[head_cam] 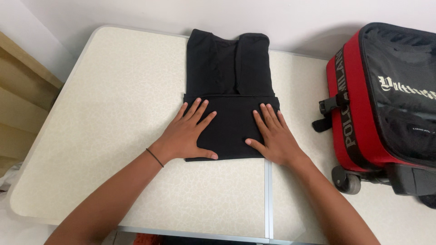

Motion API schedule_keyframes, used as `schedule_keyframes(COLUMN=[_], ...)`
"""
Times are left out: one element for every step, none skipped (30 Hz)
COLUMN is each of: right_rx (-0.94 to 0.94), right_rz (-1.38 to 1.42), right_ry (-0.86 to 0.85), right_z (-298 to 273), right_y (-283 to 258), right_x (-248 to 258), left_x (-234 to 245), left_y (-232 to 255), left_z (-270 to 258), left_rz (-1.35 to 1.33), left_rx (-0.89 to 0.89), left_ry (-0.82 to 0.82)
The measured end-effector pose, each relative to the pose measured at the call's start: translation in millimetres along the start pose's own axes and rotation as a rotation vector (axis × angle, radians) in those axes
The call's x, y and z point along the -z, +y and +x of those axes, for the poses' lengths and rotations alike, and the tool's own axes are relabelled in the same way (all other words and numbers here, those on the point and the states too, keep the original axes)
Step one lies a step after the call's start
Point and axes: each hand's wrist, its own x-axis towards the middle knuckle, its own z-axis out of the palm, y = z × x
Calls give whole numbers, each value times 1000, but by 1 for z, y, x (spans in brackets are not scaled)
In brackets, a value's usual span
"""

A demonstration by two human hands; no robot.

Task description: The person folds a black t-shirt on a white table by first flattening it, then folding in the sleeves and sides to form a rectangle, and finally folding it into a compact square.

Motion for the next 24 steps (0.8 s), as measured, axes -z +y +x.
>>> schedule_keyframes(right_rx=[-15, -28, -41, -48, -55, -60, -66, -72, -30, 11, 51, 97, 142, 187, 197, 207, 217, 220, 223, 226, 227, 227, 227, 221], right_rz=[20, 39, 17, -6, -28, -59, -90, -122, -97, -71, -46, -31, -17, -3, 21, 46, 71, 59, 47, 38, 43, 48, 53, 37], right_ry=[-7, -12, -14, -18, -22, -11, 1, 13, 37, 63, 90, 97, 104, 111, 95, 78, 61, 76, 90, 102, 103, 105, 106, 106], right_z=[-2, -2, -3, -3, -2, -2, -1, 0, 1, 3, 5, 5, 6, 6, 7, 8, 8, 8, 7, 5, 3, 2, 1, 0], right_y=[4, 8, 10, 10, 9, 6, 1, -4, -11, -20, -28, -36, -43, -48, -50, -52, -52, -51, -49, -47, -45, -42, -39, -37], right_x=[0, 0, 0, 0, 0, -1, -2, -1, -1, -2, -2, -3, -5, -5, -5, -5, -5, -4, -2, -1, 0, 1, 1, 1], left_x=[0, 0, -1, -1, -1, -2, -3, -4, -5, -4, -4, -4, -3, -2, 0, 1, 2, 3, 4, 3, 3, 3, 2, 2], left_y=[0, 0, 1, 1, 0, -1, -1, -1, -1, -2, -2, -2, -2, -2, -2, -1, 0, 0, 0, 0, -1, -2, -2, -2], left_z=[0, 1, 1, 1, 0, -1, -1, -1, -1, -1, -1, -1, -1, -1, -1, -1, -1, -1, 0, -1, -1, 0, 0, 0], left_rz=[1, -2, -5, -9, -10, -11, -13, -12, -10, -6, -4, -3, -2, -10, -17, -25, -31, -36, -41, -38, -34, -30, -28, -27], left_rx=[4, 5, 6, 13, 6, -4, -15, -22, -30, -40, -42, -46, -49, -39, -28, -17, -15, -10, -6, -18, -30, -44, -42, -40], left_ry=[-8, -10, -12, -13, -2, 6, 13, 23, 33, 43, 47, 50, 53, 34, 16, -4, -9, -13, -18, -2, 14, 30, 32, 35])
